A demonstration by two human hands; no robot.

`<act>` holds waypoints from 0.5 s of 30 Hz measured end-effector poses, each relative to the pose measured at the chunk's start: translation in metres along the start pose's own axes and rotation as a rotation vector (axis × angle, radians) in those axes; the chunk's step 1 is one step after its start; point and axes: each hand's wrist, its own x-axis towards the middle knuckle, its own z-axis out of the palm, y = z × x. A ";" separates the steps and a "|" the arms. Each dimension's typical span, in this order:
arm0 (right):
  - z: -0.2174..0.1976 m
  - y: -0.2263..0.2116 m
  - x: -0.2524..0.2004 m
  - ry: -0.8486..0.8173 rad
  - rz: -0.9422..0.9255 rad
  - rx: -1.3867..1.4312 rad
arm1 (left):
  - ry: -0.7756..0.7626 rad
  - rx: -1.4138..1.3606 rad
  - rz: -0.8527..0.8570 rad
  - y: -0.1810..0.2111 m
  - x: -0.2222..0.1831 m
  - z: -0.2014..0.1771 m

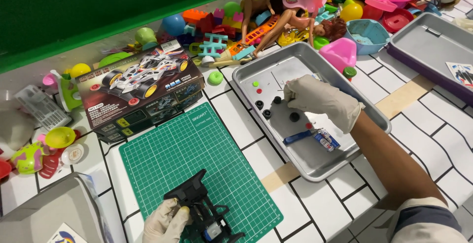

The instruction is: Assembling a small 4WD toy car model by installing gears, motor, and wheels into the chassis.

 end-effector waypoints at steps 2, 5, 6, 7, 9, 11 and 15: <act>-0.005 -0.009 -0.007 0.007 0.023 0.162 | -0.060 -0.078 0.003 -0.004 0.002 -0.004; 0.016 0.010 0.019 0.081 -0.227 0.084 | -0.106 -0.088 0.059 -0.001 0.002 0.000; 0.014 0.003 0.014 0.082 -0.229 0.083 | -0.105 -0.088 0.061 -0.004 0.003 -0.002; 0.011 -0.004 0.010 0.069 -0.223 0.029 | -0.093 -0.079 0.068 -0.007 0.004 -0.003; 0.011 -0.013 0.003 0.054 -0.216 -0.025 | -0.080 -0.069 0.072 -0.010 0.005 -0.003; 0.012 -0.019 -0.001 0.078 -0.318 -0.080 | -0.137 -0.066 0.141 -0.009 0.006 -0.002; 0.021 -0.018 0.000 0.101 -0.380 -0.108 | -0.036 -0.053 0.041 0.001 0.002 0.005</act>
